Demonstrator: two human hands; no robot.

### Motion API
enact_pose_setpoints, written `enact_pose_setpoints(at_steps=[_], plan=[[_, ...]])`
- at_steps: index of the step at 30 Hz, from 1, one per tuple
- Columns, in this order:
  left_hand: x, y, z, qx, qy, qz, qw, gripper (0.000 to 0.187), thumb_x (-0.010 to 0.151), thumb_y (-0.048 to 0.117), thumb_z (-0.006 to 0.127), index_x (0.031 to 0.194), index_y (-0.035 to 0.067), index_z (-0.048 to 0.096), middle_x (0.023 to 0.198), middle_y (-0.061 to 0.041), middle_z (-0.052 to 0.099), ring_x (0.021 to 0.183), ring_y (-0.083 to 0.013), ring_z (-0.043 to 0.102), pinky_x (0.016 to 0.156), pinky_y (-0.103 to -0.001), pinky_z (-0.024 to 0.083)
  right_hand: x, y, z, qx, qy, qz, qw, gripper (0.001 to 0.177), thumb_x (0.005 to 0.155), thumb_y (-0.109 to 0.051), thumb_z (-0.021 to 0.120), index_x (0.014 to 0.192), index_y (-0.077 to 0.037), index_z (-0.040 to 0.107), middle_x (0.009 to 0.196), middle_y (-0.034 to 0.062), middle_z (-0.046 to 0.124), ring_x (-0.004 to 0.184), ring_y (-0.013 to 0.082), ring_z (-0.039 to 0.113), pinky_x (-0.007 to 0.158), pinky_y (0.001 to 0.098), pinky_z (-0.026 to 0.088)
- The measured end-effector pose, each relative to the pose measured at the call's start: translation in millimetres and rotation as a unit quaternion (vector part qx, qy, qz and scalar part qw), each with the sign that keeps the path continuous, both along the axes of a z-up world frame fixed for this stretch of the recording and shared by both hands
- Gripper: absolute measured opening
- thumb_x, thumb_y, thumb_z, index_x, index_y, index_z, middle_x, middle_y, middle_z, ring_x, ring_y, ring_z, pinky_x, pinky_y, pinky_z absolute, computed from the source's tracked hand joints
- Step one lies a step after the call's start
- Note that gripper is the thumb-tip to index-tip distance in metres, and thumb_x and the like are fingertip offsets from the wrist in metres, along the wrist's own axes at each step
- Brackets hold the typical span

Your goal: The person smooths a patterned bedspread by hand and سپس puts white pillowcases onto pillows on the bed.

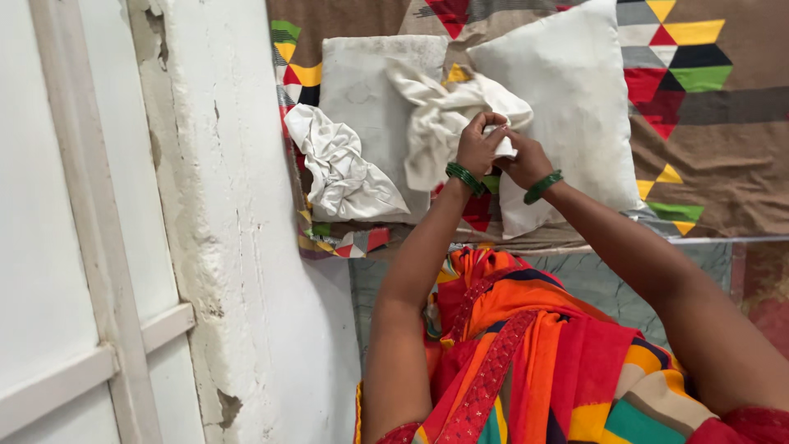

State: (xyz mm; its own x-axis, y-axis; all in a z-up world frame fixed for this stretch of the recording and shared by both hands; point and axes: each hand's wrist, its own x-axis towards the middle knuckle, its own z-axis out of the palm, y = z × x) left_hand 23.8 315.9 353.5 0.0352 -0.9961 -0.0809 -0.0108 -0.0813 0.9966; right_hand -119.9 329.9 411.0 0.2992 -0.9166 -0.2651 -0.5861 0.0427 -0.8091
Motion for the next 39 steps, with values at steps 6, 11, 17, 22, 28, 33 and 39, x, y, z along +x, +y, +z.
enact_pose_setpoints(at_steps=[6, 11, 17, 22, 28, 33, 39], plan=[[-2.0, 15.4, 19.7, 0.072, 0.247, 0.007, 0.966, 0.016, 0.103, 0.005, 0.06, 0.117, 0.0, 0.067, 0.104, -0.002, 0.068, 0.089, -0.0078, 0.064, 0.075, -0.024, 0.053, -50.8, -10.4, 4.8, -0.127, -0.057, 0.071, 0.988, 0.031, 0.09, -0.004, 0.077, 0.12, -0.003, 0.069, 0.114, 0.0134, 0.071, 0.102, 0.0246, 0.07, 0.084, 0.0373, 0.056], [-13.2, 5.3, 20.0, 0.088, 0.317, -0.007, 0.944, 0.023, 0.103, 0.002, 0.054, 0.123, 0.0, 0.064, 0.104, -0.003, 0.069, 0.086, -0.0075, 0.064, 0.072, -0.023, 0.053, -56.7, -20.9, 6.4, -0.069, -0.099, 0.052, 0.991, 0.038, 0.088, -0.006, 0.073, 0.125, -0.004, 0.065, 0.116, 0.0111, 0.068, 0.101, 0.0179, 0.067, 0.08, 0.0344, 0.056], [-13.9, -49.3, 32.0, 0.005, 0.353, 0.084, 0.932, 0.041, 0.101, -0.002, 0.055, 0.142, 0.002, 0.056, 0.123, -0.005, 0.064, 0.104, -0.0091, 0.061, 0.089, -0.024, 0.052, -58.8, -57.3, -14.9, -0.058, -0.051, -0.04, 0.996, 0.019, 0.102, -0.013, 0.067, 0.118, -0.004, 0.072, 0.087, 0.0063, 0.073, 0.076, 0.0123, 0.062, 0.066, 0.0282, 0.05], [-28.4, -139.3, 90.7, -0.084, 0.235, 0.106, 0.963, 0.049, 0.099, 0.007, 0.058, 0.147, 0.003, 0.053, 0.141, -0.01, 0.058, 0.113, -0.0171, 0.058, 0.089, -0.026, 0.051, -76.4, -132.5, -17.1, -0.15, -0.151, -0.194, 0.958, 0.026, 0.107, -0.017, 0.067, 0.126, 0.0, 0.072, 0.077, 0.0009, 0.061, 0.069, 0.0033, 0.049, 0.06, 0.024, 0.041], [-122.1, -223.9, 184.7, 0.054, 0.376, 0.186, 0.906, 0.07, 0.094, 0.026, 0.068, 0.152, -0.003, 0.042, 0.148, -0.025, 0.049, 0.131, -0.0312, 0.049, 0.108, -0.042, 0.039, -106.8, -183.1, 31.2, -0.181, -0.386, -0.208, 0.88, 0.019, 0.116, -0.02, 0.067, 0.106, -0.004, 0.072, 0.091, -0.0033, 0.068, 0.08, 0.0036, 0.054, 0.072, 0.0231, 0.044], [-137.5, -153.3, 158.9, -0.036, 0.4, 0.212, 0.891, 0.072, 0.098, 0.028, 0.069, 0.156, -0.005, 0.041, 0.156, -0.019, 0.043, 0.14, -0.0259, 0.044, 0.115, -0.037, 0.038, -120.0, -176.5, 13.1, -0.141, -0.222, -0.197, 0.944, 0.017, 0.112, -0.015, 0.061, 0.11, -0.002, 0.071, 0.093, -0.0037, 0.071, 0.083, 0.0049, 0.063, 0.073, 0.0241, 0.052], [-75.4, -57.9, 100.4, 0.211, 0.253, 0.252, 0.91, 0.062, 0.098, 0.023, 0.055, 0.156, 0.01, 0.036, 0.154, -0.012, 0.04, 0.134, -0.0239, 0.047, 0.104, -0.039, 0.045, -86.6, -124.9, -51.1, 0.006, -0.229, -0.141, 0.963, 0.021, 0.1, 0.0, 0.063, 0.12, -0.002, 0.07, 0.101, 0.0041, 0.067, 0.089, 0.0061, 0.065, 0.082, 0.0248, 0.06]])
